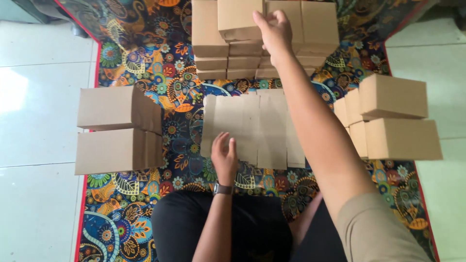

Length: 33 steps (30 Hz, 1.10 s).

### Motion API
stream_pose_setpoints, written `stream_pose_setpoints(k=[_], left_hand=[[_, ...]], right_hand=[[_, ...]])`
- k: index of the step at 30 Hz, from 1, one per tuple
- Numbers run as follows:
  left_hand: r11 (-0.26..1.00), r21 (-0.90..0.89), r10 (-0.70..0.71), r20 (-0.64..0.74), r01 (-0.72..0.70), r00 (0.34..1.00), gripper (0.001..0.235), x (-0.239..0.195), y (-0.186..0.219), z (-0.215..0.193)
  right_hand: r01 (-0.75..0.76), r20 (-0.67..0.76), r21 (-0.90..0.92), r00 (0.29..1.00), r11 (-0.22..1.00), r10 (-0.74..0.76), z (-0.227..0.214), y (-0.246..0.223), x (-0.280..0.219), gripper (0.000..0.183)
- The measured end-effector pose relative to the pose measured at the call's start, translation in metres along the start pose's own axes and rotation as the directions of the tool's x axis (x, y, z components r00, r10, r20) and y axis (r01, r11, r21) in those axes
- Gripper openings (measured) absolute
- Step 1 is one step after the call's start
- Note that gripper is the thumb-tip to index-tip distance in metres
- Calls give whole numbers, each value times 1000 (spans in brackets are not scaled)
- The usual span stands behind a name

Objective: The person sits on a patterned rug and folds flat cardboard blanks into small boxes by hand. They fold the side flaps, tuck tabs into slots, and stack the finished boxes into a pile. The process is repeated for several blanks.

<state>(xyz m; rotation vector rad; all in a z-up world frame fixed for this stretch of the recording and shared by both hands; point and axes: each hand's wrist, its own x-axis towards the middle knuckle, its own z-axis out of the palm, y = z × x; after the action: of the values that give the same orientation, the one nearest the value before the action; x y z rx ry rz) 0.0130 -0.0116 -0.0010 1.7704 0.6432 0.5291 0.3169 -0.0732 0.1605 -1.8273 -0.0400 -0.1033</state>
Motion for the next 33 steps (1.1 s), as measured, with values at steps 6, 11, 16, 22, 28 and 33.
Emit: stream_pose_setpoints(k=[6, 11, 16, 22, 28, 33], left_hand=[[996, -49, -69, 30, 71, 997, 27, 4, 9, -2], [992, -41, -118, 63, 121, 991, 27, 3, 12, 0], [997, -34, -72, 65, 74, 995, 25, 0, 15, 0], [960, 246, 97, 151, -132, 984, 34, -5, -19, 4], [601, 642, 63, 556, -476, 829, 71, -11, -105, 38], [525, 650, 129, 577, -550, 806, 80, -11, -126, 42]], right_hand=[[-76, -2, -150, 997, 986, 77, 26, 0, 22, 38], [-62, -52, -114, 997, 992, 57, 35, 13, 25, 41], [130, -131, -279, 976, 951, -172, 42, 62, 49, 45], [585, -23, -394, 765, 709, -643, -10, 41, -15, 28], [883, 848, -358, 444, 304, -290, -91, 133, -165, 23], [893, 902, -431, 422, 131, 88, -120, 219, -249, 83]])
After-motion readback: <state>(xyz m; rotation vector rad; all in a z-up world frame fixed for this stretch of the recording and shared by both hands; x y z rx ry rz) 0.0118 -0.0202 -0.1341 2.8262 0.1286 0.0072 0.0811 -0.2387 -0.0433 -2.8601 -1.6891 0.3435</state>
